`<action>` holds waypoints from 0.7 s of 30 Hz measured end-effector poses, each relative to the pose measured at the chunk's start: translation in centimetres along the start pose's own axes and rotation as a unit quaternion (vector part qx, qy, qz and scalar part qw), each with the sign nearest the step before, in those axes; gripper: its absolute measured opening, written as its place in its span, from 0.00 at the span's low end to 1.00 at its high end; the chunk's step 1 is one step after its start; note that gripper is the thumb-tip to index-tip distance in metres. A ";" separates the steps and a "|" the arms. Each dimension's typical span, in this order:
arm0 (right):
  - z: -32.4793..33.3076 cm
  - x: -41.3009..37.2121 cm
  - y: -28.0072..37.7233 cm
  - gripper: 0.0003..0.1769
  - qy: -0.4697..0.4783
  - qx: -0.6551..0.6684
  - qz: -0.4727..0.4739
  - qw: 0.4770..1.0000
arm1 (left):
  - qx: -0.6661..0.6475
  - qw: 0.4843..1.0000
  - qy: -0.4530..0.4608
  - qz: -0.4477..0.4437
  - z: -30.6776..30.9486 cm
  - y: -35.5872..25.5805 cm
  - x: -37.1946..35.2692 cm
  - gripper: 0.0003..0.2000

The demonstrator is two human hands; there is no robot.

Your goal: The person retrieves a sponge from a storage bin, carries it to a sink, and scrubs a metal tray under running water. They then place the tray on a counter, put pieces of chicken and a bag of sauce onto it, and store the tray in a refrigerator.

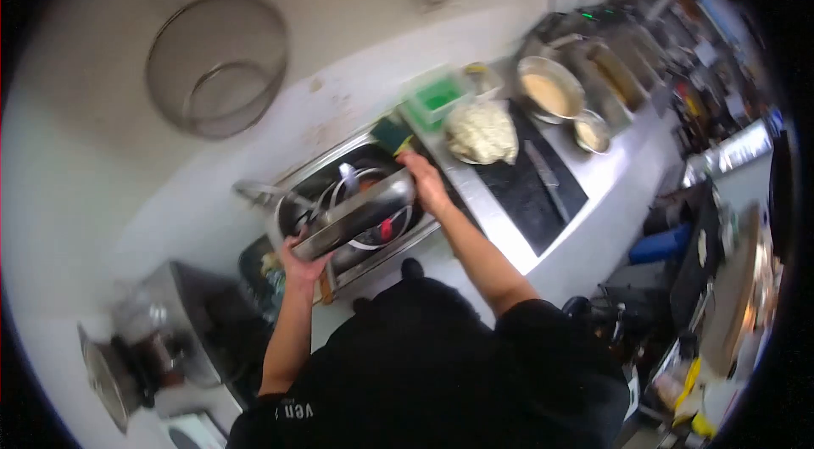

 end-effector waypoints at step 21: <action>-11.6 -3.2 -13.5 0.25 0.140 -0.057 -0.147 0.977 | 0.901 0.256 -0.272 -0.220 -0.6 -7.8 1.5 0.39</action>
Point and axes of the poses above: each hand's wrist, its own x-axis towards the middle knuckle, its own z-axis out of the back of the hand, y = z × x, the point moved 6 cm from there along x, towards the middle knuckle, and after that the axes turned 3 degrees about -x, right-handed, at the moved point
